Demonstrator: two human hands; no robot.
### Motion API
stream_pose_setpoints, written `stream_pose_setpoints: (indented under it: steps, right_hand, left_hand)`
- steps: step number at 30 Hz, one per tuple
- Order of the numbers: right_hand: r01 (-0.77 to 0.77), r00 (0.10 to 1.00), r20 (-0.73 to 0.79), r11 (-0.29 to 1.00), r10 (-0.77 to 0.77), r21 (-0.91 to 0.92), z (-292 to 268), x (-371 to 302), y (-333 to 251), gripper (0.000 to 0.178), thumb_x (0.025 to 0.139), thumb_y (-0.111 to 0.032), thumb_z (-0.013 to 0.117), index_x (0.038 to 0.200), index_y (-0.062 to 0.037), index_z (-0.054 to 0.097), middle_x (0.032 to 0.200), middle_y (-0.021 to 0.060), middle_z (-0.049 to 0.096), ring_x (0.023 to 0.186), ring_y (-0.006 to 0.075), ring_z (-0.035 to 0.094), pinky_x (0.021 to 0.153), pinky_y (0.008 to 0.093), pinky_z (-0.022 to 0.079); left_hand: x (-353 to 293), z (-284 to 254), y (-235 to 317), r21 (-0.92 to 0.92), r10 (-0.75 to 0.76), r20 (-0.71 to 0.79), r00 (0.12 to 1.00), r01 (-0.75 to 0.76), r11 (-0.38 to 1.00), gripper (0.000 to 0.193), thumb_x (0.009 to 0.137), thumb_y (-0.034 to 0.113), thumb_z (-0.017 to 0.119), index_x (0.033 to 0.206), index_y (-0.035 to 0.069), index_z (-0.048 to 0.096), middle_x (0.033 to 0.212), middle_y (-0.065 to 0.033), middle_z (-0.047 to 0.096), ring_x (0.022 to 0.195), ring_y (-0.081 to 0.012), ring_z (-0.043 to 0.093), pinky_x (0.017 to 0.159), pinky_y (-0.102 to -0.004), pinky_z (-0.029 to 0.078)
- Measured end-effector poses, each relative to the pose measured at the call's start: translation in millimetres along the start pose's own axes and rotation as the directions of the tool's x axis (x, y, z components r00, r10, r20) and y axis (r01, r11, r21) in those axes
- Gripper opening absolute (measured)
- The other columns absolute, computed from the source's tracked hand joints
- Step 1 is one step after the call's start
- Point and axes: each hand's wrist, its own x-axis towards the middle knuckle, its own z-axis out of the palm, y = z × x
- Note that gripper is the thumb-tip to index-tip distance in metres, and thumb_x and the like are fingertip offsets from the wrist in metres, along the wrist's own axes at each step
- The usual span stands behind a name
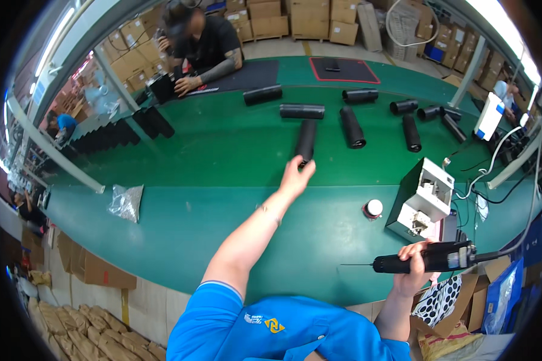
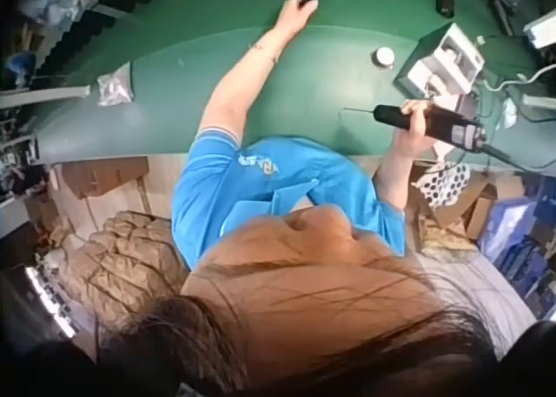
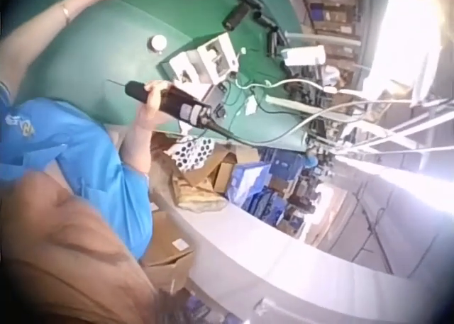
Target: Assembling black cylindrical components using an electric screwdriver at a factory workstation.
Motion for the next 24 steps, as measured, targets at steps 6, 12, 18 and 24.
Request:
stream_pose_setpoints:
  steps: [6,12,18,24]
  right_hand:
    - [-0.198,0.974,-0.156,0.946,0.162,-0.256,13.0,19.8,25.1,0.038,0.064,0.008,0.049,0.101,0.0001,0.040,0.061,0.0049,0.047,0.048,0.0126,0.046,0.048,0.0205,0.039]
    - [-0.320,0.942,-0.014,0.884,0.335,-0.340,22.3,48.6,34.7,0.037,0.063,0.008,0.060,0.097,0.0004,0.048,0.070,0.0039,0.055,0.059,0.0109,0.052,0.057,0.0224,0.044]
    - [-0.093,0.979,0.125,0.901,0.160,-0.424,25.3,52.1,37.0,0.033,0.063,0.007,0.061,0.094,0.0000,0.050,0.070,0.0023,0.056,0.062,0.0095,0.052,0.062,0.0211,0.044]
    - [-0.126,0.979,0.115,0.943,0.168,-0.308,27.0,38.2,19.0,0.032,0.064,0.005,0.062,0.093,0.0001,0.050,0.070,0.0020,0.056,0.063,0.0092,0.051,0.067,0.0205,0.043]
  left_hand:
    - [-47.8,40.4,-63.4,0.685,0.517,0.307,0.799,-0.563,0.463,0.046,0.067,0.024,0.063,0.105,0.003,0.046,0.110,-0.0136,0.045,0.106,-0.0279,0.041,0.091,-0.0374,0.031]
    - [-68.8,53.1,-61.7,0.590,0.532,0.439,0.724,-0.679,0.438,0.028,0.064,0.016,0.064,0.089,0.005,0.056,0.099,-0.0091,0.053,0.102,-0.0263,0.046,0.097,-0.0377,0.028]
    - [-66.9,58.9,-56.4,0.515,0.590,0.435,0.680,-0.726,0.456,0.022,0.064,0.013,0.063,0.084,0.006,0.057,0.092,-0.0079,0.056,0.095,-0.0255,0.050,0.090,-0.0353,0.035]
    - [-72.0,59.3,-58.4,0.460,0.577,0.380,0.723,-0.688,0.561,0.017,0.064,0.009,0.062,0.079,0.005,0.057,0.082,-0.0069,0.057,0.086,-0.0240,0.052,0.080,-0.0330,0.040]
